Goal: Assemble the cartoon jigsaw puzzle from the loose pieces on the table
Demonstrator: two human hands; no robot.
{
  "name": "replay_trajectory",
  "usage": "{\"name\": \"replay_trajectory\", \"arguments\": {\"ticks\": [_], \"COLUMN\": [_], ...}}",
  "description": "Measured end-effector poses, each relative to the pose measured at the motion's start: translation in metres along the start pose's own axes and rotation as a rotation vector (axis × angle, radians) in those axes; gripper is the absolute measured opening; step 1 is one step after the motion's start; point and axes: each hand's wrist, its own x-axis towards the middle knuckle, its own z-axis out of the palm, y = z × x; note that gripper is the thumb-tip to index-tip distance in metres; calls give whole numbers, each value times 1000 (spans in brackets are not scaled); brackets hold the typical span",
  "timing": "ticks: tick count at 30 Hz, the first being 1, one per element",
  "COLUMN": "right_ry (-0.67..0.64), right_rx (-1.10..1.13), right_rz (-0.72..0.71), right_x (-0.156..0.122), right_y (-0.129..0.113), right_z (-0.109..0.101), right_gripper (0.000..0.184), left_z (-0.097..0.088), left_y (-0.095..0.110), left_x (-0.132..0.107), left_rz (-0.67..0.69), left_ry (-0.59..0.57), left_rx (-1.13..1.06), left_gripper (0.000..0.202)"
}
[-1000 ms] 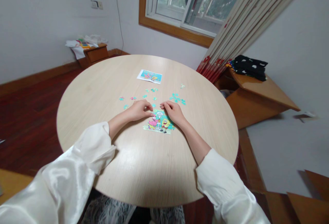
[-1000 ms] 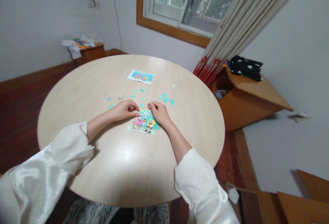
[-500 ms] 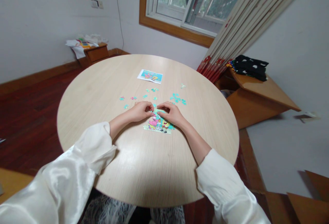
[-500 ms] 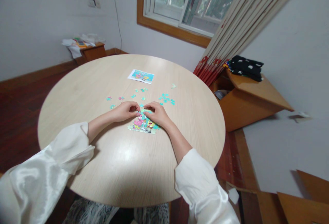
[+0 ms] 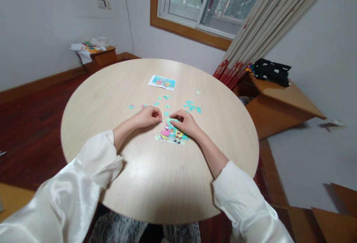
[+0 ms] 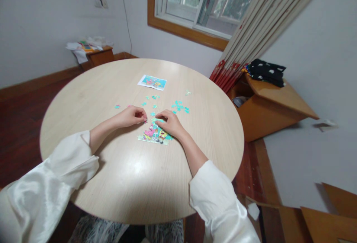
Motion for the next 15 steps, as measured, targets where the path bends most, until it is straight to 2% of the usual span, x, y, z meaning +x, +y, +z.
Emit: {"name": "replay_trajectory", "arguments": {"ticks": [6, 8, 10, 12, 15], "right_ry": [0, 7, 14, 17, 20], "right_rx": [-9, -14, -14, -11, -10], "right_rz": [6, 9, 14, 17, 16], "right_x": [0, 0, 0, 0, 0], "right_y": [-1, -2, -4, -5, -5], "right_z": [0, -1, -1, -1, -1], "right_gripper": [11, 10, 10, 9, 8], "left_z": [-5, -9, -15, -26, -46], "left_y": [0, -1, -3, -9, -25], "left_x": [-3, -2, 0, 3, 4], "left_rz": [-18, -36, -49, -85, -222], "left_ry": [-26, 1, 137, 343, 584], "left_rx": [66, 86, 103, 95, 63], "left_gripper": [7, 10, 15, 19, 22]}}
